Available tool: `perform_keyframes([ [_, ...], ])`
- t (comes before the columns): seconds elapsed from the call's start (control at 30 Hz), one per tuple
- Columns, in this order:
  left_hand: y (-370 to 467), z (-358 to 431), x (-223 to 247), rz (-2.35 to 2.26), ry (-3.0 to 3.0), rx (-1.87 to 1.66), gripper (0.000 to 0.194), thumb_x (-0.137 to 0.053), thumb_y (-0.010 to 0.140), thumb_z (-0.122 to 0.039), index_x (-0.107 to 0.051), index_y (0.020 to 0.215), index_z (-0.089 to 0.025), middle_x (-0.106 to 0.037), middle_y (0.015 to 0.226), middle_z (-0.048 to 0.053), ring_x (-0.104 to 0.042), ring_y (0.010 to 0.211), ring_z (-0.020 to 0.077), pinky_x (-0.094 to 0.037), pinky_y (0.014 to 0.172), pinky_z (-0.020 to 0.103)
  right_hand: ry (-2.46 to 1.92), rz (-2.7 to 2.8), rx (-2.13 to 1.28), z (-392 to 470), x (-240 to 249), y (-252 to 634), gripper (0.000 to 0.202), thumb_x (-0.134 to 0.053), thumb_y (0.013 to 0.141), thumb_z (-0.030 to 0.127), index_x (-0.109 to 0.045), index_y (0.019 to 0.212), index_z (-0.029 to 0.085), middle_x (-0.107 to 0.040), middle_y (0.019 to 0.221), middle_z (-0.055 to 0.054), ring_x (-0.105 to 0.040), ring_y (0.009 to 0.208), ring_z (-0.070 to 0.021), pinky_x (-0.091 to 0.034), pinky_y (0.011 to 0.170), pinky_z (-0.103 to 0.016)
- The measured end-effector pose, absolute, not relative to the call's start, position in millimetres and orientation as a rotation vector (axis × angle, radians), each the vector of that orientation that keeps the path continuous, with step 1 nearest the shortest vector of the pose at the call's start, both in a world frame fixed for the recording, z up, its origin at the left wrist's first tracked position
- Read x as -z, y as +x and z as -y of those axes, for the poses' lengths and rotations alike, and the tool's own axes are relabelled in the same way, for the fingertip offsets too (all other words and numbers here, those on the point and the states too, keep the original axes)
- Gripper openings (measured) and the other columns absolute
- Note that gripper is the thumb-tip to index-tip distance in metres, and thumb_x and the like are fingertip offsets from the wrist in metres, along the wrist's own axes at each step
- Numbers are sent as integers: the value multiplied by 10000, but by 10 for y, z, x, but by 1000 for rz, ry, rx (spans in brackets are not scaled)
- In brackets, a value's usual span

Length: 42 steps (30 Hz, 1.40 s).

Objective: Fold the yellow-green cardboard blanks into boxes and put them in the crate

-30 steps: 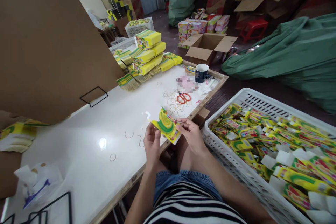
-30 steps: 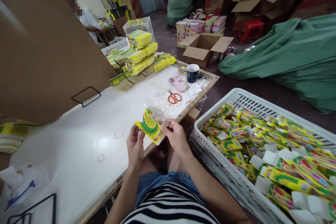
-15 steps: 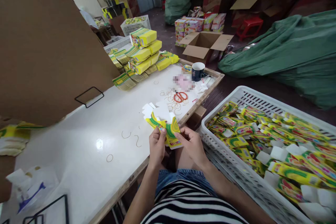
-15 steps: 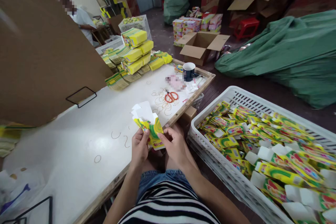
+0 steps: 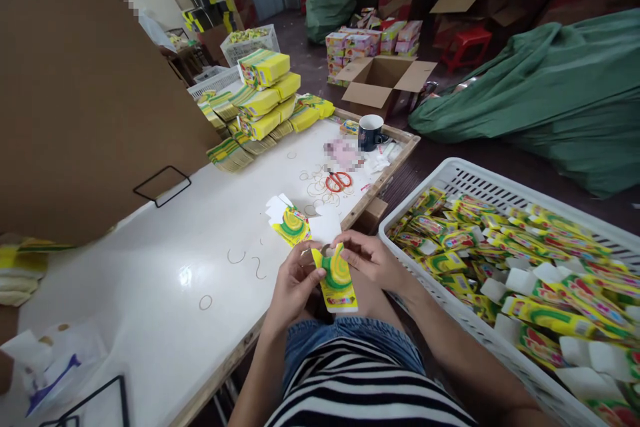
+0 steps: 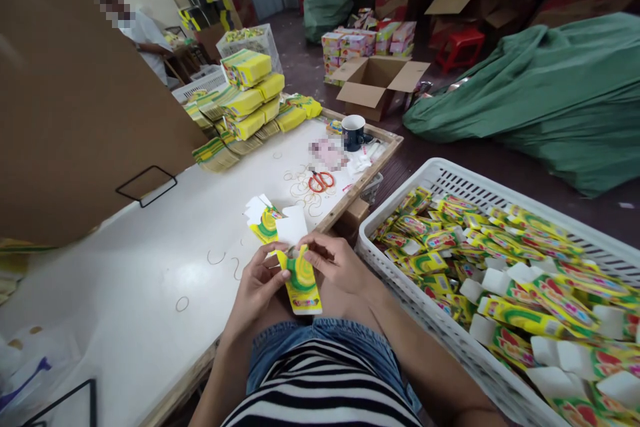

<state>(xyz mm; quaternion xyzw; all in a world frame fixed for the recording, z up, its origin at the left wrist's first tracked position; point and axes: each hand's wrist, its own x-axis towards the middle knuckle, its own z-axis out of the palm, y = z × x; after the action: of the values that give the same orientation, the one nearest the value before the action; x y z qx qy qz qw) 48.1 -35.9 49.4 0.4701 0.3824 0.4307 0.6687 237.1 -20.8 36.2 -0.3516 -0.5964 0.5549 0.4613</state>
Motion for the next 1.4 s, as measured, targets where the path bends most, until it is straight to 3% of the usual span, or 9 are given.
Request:
perform_keyframes([
  [0.1, 486, 374, -485, -843, 998, -945, 485, -750, 772, -231, -499, 1187, -230, -727, 1012, 65, -707, 862, 206, -544, 752, 295, -908, 1608, -1217, 182, -398, 2416, 281, -522, 943, 382, -636, 800, 169, -592, 732, -20, -551, 683, -141, -430, 629, -253],
  [0.2, 507, 365, -485, -859, 963, -924, 671, -776, 744, -247, -425, 1316, -257, -729, 1041, 78, -712, 878, 219, -551, 751, 307, -937, 1520, -1158, 180, -346, 2409, 225, -526, 943, 389, -621, 954, 186, -628, 820, -35, -594, 757, -165, -462, 682, -272],
  [0.33, 540, 333, -487, -957, 1053, -908, 479, -757, 758, -294, -555, 1181, -196, -719, 1091, 100, -713, 836, 208, -558, 727, 291, -1004, 1302, -1155, 176, -272, 2428, 345, -535, 937, 421, -528, 1213, 215, -664, 925, -52, -629, 865, -192, -494, 795, -319],
  [0.43, 578, 331, -466, -1067, 1147, -939, 400, -722, 789, -306, -575, 1145, -198, -703, 1145, 94, -708, 772, 172, -540, 653, 241, -1051, 1397, -1262, 169, -295, 2472, 297, -543, 923, 411, -626, 1110, 196, -635, 829, -29, -608, 787, -173, -483, 723, -286],
  [0.57, 619, 349, -435, -1033, 1159, -922, 442, -687, 819, -305, -540, 1226, -216, -666, 1229, 106, -705, 878, 193, -547, 755, 280, -1201, 1624, -1272, 158, -379, 2478, 278, -617, 830, 247, -621, 1103, 199, -486, 636, 53, -470, 562, -115, -380, 540, -225],
  [1.0, 685, 331, -404, -1005, 1105, -930, 520, -719, 794, -330, -521, 1257, -199, -668, 1223, 135, -686, 1004, 237, -547, 840, 331, -1483, 1795, -944, 151, -402, 2391, 326, -618, 751, 98, -557, 1052, 206, -629, 808, 10, -554, 647, -140, -411, 643, -249],
  [1.23, 711, 315, -402, -997, 1063, -994, 468, -761, 751, -291, -565, 1165, -193, -737, 1052, 104, -715, 874, 224, -557, 741, 305, -1100, 1475, -1182, 167, -226, 2416, 216, -595, 878, 355, -646, 1028, 208, -658, 957, -53, -603, 766, -168, -480, 659, -280],
  [1.33, 777, 316, -354, -982, 1151, -1033, 416, -719, 789, -297, -588, 1171, -198, -719, 1098, 111, -692, 978, 245, -547, 850, 360, -1087, 1331, -1144, 259, -249, 2517, 219, -592, 886, 396, -662, 980, 211, -675, 920, -54, -619, 807, -192, -503, 714, -316],
  [1.4, 750, 283, -320, -1121, 1335, -1101, 374, -676, 822, -296, -606, 1182, -218, -679, 1190, 108, -626, 1131, 264, -467, 1007, 433, -1229, 1348, -850, 339, -324, 2667, 181, -596, 887, 378, -681, 919, 221, -667, 917, -69, -603, 856, -219, -493, 794, -368],
])
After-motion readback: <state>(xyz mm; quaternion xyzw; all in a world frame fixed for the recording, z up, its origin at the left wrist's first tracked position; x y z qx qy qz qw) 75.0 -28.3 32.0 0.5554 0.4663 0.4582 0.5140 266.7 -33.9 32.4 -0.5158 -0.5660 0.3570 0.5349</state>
